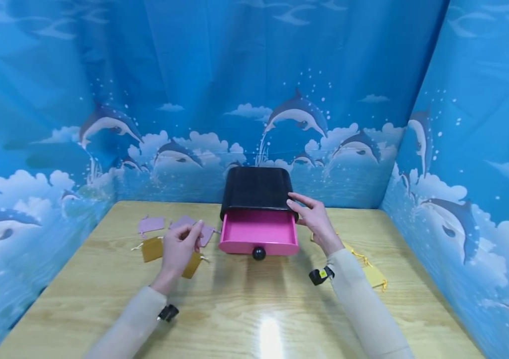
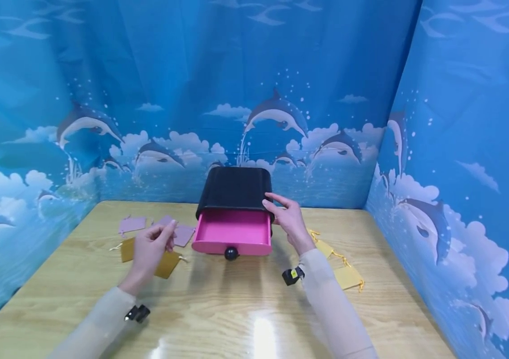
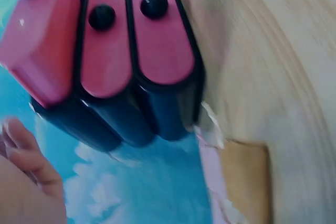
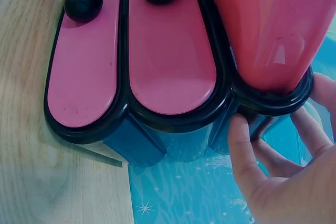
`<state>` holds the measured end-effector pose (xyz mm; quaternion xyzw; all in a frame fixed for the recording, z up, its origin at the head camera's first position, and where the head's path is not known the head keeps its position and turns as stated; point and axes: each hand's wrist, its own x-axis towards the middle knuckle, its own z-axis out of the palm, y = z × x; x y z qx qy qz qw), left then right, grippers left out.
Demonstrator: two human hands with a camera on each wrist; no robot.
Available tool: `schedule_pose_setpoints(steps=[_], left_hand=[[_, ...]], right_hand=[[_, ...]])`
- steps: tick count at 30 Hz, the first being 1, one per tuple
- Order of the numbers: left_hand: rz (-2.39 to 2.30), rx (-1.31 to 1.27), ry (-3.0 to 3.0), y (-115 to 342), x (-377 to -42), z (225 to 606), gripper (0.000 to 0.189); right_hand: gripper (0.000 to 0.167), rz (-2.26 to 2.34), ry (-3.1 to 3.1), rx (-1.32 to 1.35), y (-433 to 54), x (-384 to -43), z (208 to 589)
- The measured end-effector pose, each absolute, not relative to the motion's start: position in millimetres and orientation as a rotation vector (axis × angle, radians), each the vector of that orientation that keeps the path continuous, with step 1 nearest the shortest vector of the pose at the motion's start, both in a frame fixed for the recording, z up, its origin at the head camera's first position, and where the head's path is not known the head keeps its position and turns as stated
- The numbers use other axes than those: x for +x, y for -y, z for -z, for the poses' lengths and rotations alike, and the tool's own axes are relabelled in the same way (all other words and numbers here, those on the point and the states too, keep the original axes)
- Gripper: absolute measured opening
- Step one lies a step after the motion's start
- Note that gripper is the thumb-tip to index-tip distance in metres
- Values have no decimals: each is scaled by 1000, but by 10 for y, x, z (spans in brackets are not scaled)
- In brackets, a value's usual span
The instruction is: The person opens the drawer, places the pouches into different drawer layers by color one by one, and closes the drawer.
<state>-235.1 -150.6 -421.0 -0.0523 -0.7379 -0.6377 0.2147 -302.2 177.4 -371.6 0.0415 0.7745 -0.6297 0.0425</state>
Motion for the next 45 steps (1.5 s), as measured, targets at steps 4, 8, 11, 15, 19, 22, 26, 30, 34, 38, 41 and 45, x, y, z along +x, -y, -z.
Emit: schedule_pose_setpoints(steps=[4,8,11,15,19,22,26,30,34,38,41,45], left_hand=[[1901,-128,2014,1619,-2471,4302,41],[1951,-78,2044,1722,-2549,4351,43],[1969,-34,2123,1797,-2598,4361,46],[1920,-6,2339,1928,-2666,4380,46],[1793,-122,2615,2085,-2718,4432,34],[1707,-261,2772,2192,-2742,4477,28],[1641,-389,2901,2279,-2779,4518,27],[1687,-473,2947,2338,-2826,4547,29],[1659,-472,3012,2385,-2872,4563,34],[1575,-446,3091,2398,-2914,4576,37],[1547,-398,3141,2379,-2928,4581,39],[1505,-393,3199,2344,-2931,4600,40]], right_hand=[[51,1938,-2364,114,-1770,-3018,3732],[50,1959,-2361,95,-1767,-3009,3740],[50,1968,-2361,92,-1769,-3016,3739],[51,1971,-2367,85,-1772,-3038,3732],[52,1971,-2362,85,-1774,-3039,3731],[52,1970,-2358,80,-1773,-3030,3731],[53,1967,-2363,71,-1773,-3028,3732],[51,1983,-2351,53,-1774,-3028,3731],[49,1996,-2333,42,-1773,-3019,3727],[48,2002,-2330,49,-1768,-3016,3731],[48,2006,-2331,55,-1764,-3020,3731],[49,1998,-2333,60,-1760,-3020,3727]])
